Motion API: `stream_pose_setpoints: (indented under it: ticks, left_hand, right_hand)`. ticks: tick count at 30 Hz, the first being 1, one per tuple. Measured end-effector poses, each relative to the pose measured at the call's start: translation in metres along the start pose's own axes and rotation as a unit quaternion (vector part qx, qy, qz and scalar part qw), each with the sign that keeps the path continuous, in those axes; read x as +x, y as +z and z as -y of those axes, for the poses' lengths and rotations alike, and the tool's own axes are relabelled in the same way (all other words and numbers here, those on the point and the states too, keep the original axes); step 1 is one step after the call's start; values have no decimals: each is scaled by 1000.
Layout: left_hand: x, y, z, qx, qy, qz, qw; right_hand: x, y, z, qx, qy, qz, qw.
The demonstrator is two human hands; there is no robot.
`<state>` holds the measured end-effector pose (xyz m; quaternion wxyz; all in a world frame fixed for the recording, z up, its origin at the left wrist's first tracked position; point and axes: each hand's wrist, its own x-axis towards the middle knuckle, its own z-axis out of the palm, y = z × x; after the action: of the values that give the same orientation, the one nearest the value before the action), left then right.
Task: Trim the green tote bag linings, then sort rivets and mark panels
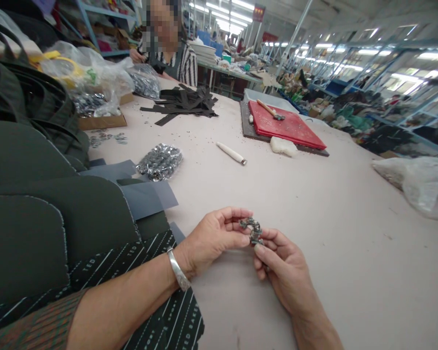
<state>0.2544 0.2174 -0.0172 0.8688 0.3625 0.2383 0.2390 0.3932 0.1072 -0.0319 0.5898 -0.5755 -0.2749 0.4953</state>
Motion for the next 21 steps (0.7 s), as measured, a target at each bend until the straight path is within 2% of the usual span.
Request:
stream_pose_setpoints:
  ticks: [4,7,10,15,18,21]
  left_hand:
    - [2,0,5,77,5,0,997]
    - [2,0,7,89,-8,28,996]
    - [2,-1,6,88,-27,26,995]
    - [2,-2,2,13,-30,6,999]
    - [2,-3,0,-53,-19,-10,998]
    - [1,-4,-2,-78,-18,-20,997]
  right_hand:
    - [1,2,-1,-3,-9,-14,1000]
    - [2,3,-1,-4,-20,-30,999]
    - [2,4,-1,-3,-22,-34,999]
    - [0,4,2,54,-29,-5,998]
    - [-1,3,3,84,-37,-17,996]
    - [0,2,3,79,-39,-26,996]
